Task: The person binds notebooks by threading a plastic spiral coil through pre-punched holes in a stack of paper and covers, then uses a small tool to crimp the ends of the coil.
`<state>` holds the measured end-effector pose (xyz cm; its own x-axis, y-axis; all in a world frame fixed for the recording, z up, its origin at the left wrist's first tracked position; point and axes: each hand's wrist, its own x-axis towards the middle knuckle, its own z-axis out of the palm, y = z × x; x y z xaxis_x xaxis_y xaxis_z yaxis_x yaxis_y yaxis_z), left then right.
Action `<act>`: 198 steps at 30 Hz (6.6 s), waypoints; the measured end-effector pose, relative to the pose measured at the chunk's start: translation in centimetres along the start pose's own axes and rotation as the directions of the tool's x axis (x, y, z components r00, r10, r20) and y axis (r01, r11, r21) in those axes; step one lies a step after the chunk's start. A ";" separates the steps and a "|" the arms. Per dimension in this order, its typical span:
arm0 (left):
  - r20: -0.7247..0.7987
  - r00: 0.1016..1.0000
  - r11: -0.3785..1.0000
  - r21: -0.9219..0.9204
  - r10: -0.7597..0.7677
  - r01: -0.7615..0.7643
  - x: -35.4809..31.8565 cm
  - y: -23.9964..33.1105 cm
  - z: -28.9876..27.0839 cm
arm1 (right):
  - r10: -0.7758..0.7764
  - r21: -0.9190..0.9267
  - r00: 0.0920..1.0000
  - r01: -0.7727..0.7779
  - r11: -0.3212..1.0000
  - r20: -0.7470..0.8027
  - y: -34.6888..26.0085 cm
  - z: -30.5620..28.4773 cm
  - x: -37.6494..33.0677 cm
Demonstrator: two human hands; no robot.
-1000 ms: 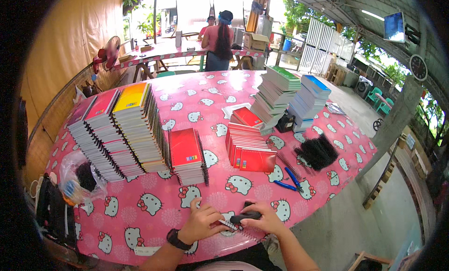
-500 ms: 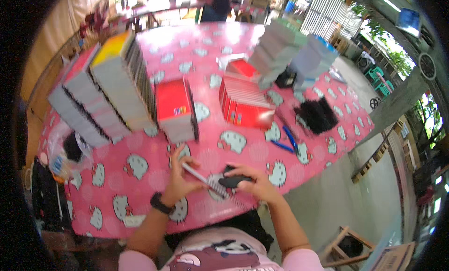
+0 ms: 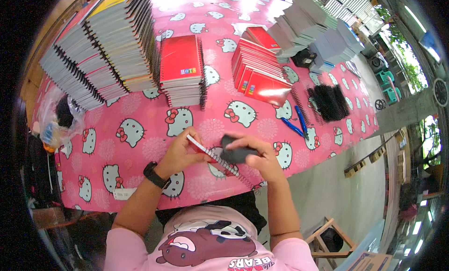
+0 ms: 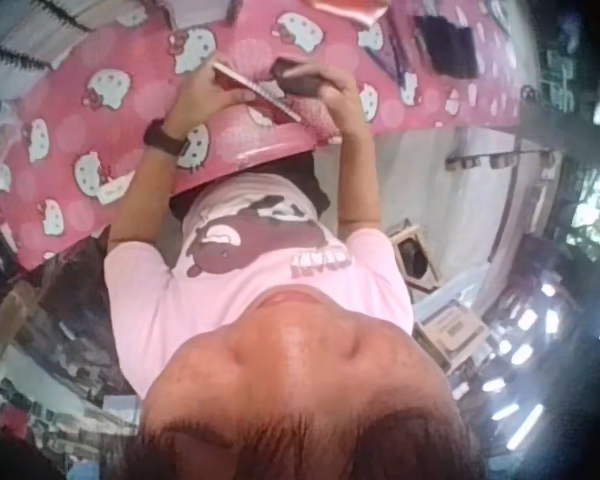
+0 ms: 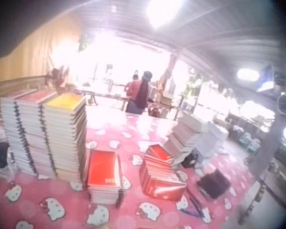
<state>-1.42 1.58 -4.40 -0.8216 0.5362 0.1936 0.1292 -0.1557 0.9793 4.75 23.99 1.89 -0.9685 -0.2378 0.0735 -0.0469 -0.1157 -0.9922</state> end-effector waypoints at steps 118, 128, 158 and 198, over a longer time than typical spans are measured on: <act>-0.281 0.690 0.535 0.825 0.667 -0.181 -0.4 2.7 3.6 | -0.174 -0.211 0.789 0.058 0.976 -0.589 5.4 6.0 1.6; 0.067 0.868 0.348 0.899 0.492 -0.266 -0.8 3.5 5.2 | -0.681 -0.862 0.532 -0.361 0.355 -0.504 1.1 -20.6 2.5; 0.129 0.892 0.458 0.821 0.433 -0.341 -0.4 3.9 3.4 | -0.015 -0.327 0.976 -0.057 0.943 -0.215 0.3 -0.3 -3.4; 0.234 0.912 0.474 0.795 0.336 -0.378 -1.5 3.3 4.6 | -0.154 -0.765 0.960 -0.083 0.638 -0.232 0.0 -1.8 -1.1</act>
<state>2.82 4.09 -1.23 -0.5763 0.6305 0.5199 0.8136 0.3830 0.4374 5.35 25.98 1.66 -0.9796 0.0138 0.2003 -0.1369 0.6838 -0.7167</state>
